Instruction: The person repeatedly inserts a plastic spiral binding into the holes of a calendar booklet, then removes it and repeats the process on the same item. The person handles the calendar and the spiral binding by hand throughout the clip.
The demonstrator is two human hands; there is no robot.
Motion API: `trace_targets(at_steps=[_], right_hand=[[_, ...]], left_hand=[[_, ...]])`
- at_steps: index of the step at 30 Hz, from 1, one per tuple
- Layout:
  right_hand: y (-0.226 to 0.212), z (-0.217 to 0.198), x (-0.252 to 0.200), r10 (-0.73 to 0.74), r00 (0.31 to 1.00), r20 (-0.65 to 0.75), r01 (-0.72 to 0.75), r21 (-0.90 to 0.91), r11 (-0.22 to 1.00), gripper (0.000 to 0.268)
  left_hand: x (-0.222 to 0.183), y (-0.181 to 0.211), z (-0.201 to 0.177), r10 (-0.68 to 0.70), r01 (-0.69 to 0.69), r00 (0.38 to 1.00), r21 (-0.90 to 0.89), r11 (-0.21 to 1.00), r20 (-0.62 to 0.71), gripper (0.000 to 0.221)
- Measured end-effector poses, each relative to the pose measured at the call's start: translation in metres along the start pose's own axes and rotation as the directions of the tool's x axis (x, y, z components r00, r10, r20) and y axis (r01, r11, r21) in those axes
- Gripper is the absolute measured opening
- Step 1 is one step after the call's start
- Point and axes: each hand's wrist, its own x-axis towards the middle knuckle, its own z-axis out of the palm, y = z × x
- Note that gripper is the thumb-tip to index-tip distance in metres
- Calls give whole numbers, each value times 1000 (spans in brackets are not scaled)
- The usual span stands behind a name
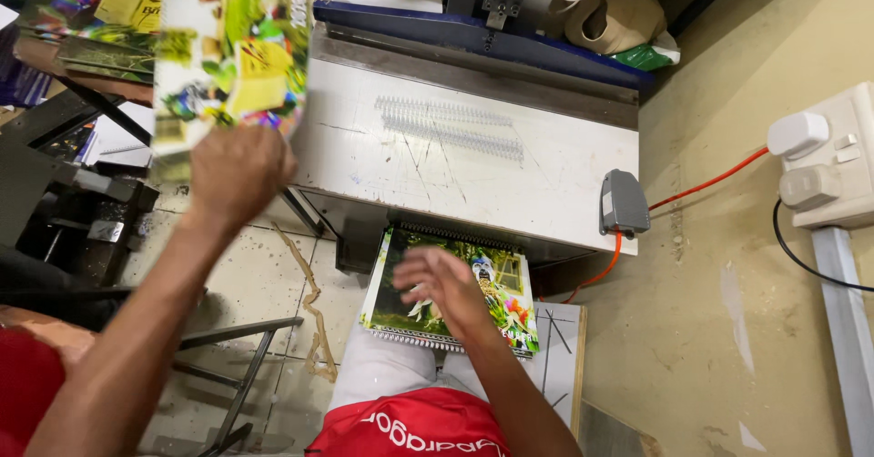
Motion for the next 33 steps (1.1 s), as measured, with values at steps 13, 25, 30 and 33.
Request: trace_targets(at_steps=[13,25,30,33], right_hand=[[-15,20,34,122,992,-19,-121,-362,924,54],[20,-41,-45,114,983,146,-107,-54,993,93],[0,-29,-59,36,960,279,-14,-84,996,102],[6,-31,-58,51,960,277,-36,-60,998,106]], left_hand=[[-119,153,-98,-395,677,736,-577,457,550,76],[-156,218,-36,-217,343,62,-225,-912,974,41],[-132,207,-64,-190,351,17,-184,-918,982,57],[-152,220,-32,-210,288,37,-212,-934,977,57]])
